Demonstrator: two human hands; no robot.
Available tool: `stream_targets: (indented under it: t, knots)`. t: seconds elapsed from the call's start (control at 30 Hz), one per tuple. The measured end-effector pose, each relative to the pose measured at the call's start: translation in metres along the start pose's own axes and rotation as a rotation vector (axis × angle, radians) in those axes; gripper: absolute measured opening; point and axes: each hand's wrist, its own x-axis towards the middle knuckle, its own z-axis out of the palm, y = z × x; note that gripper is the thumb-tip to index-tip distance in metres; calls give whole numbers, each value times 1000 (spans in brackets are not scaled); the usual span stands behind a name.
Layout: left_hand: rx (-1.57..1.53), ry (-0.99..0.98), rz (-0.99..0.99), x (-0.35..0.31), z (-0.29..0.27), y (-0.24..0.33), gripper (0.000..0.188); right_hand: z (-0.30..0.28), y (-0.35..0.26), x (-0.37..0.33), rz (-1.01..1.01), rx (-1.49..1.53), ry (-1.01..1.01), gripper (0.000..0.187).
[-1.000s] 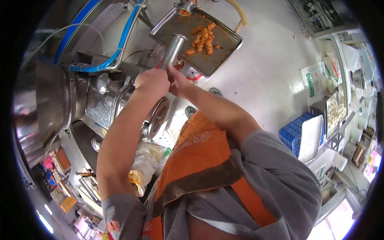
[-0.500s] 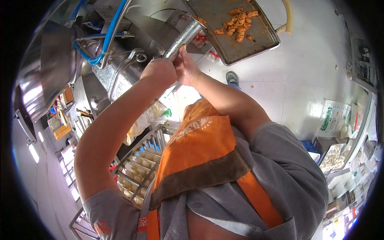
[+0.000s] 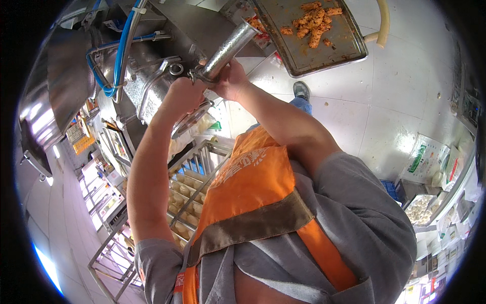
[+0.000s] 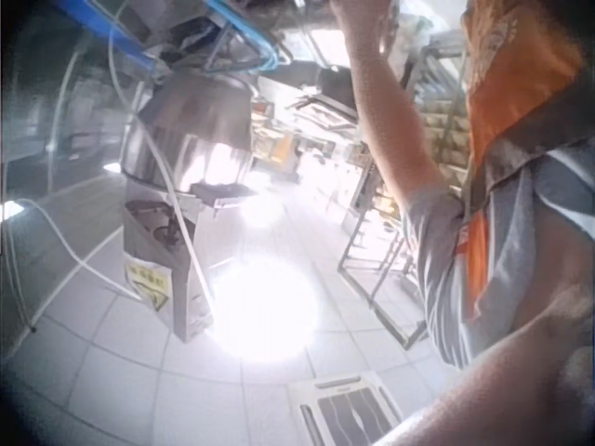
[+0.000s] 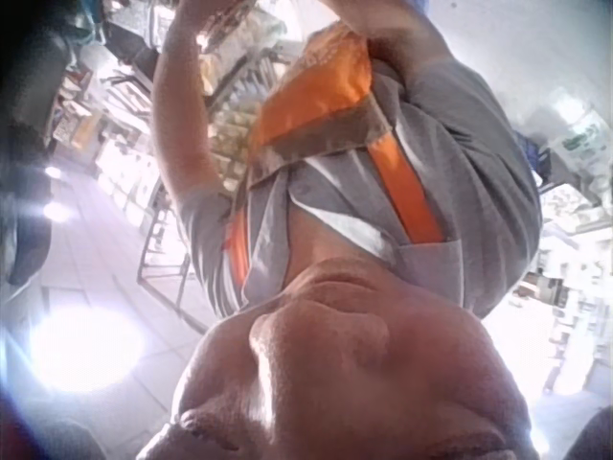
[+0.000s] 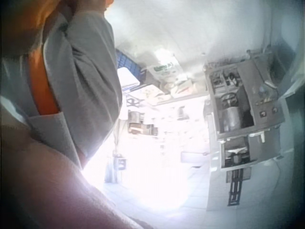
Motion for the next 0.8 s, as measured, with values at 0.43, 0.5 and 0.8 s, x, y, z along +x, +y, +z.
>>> stream_targets:
  t: [0.43, 0.5, 0.8]
  knots:
    - [483, -150, -213, 1, -8, 40, 18, 2, 6, 10, -35, -48, 63, 52]
    - [449, -183, -236, 3, -5, 36, 22, 2, 6, 9, -33, -87, 71, 52]
    - [63, 251, -388, -10, 21, 32, 37, 4, 10, 17, 15, 74, 42, 49]
